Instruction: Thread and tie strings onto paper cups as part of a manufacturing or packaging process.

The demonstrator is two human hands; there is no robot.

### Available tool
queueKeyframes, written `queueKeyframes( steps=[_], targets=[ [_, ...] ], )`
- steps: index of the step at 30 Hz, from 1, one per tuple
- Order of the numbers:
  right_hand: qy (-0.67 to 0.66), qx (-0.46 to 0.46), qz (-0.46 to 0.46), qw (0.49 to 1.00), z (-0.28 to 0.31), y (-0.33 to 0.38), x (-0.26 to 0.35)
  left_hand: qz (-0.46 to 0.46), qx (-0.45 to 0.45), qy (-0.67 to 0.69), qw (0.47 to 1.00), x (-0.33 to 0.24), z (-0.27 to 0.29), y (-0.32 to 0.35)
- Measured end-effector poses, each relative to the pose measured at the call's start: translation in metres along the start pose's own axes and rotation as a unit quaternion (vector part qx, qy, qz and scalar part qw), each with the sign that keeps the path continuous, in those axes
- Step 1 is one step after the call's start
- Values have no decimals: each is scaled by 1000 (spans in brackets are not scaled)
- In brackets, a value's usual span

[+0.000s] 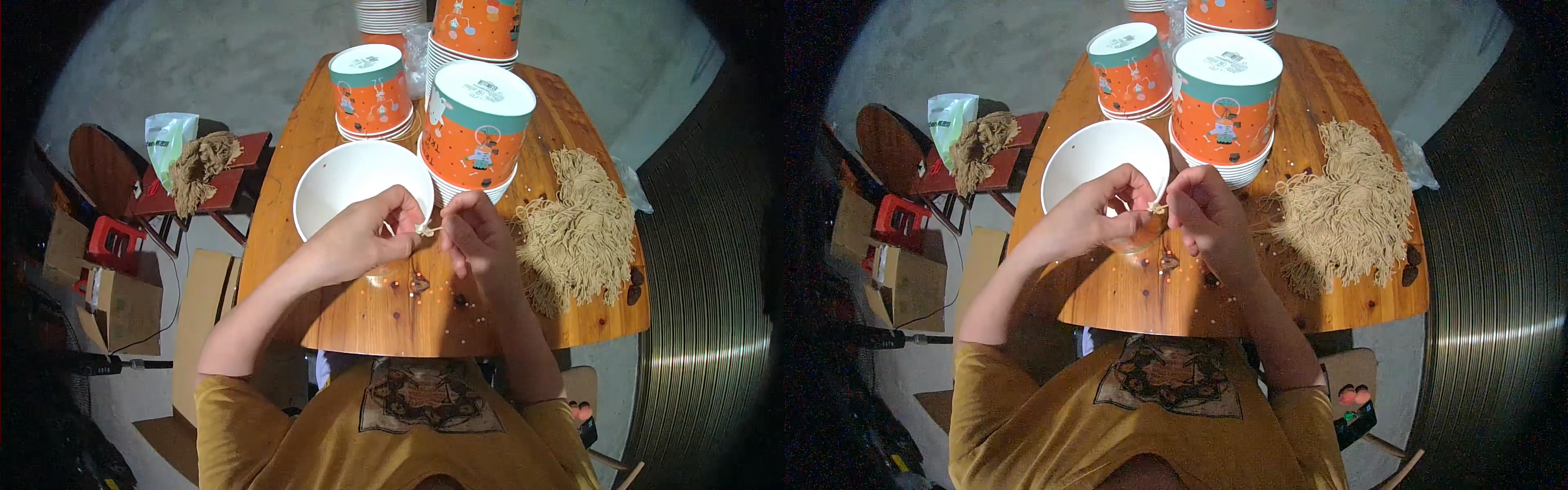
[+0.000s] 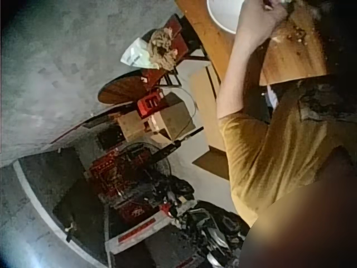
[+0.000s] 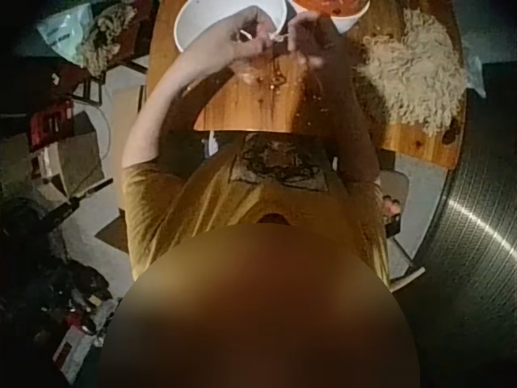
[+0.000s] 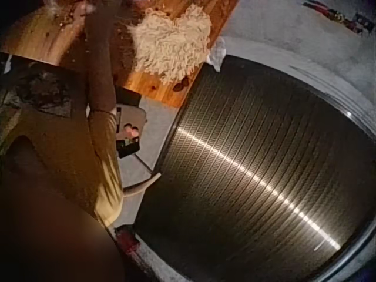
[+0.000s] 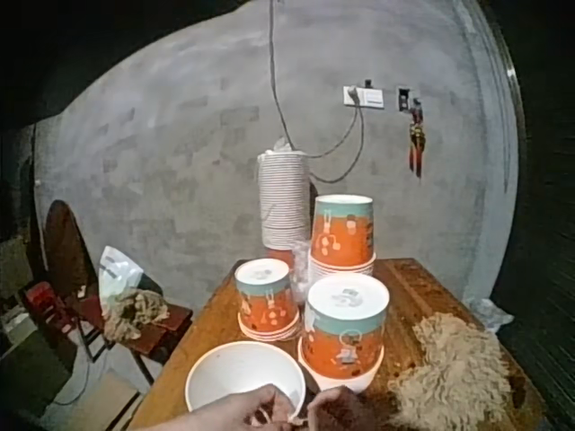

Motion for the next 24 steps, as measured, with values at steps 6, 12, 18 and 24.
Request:
queueKeyframes(
  steps=[6,12,18,24],
  targets=[
    [67,-5,56,996,-1,0,-11,31,-18,-28,999,1,-2,-2],
    [165,-5,27,986,-10,10,-13,21,-35,0,999,3,-3,-1],
    [210,-13,53,976,-7,10,-18,7,-40,-11,999,2,-3,0],
    [227,-1,35,973,-8,10,-4,-19,-50,-15,998,3,-6,-3]
  ],
)
Point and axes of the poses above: each hand's wrist, its own y-axis away from the middle knuckle, its own z-axis out of the back of the hand, x = y × z, the point moved 1 cm from there along -y, towards the middle knuckle, and after that the axes turned 11 degrees about z, right-handed, at the moved point
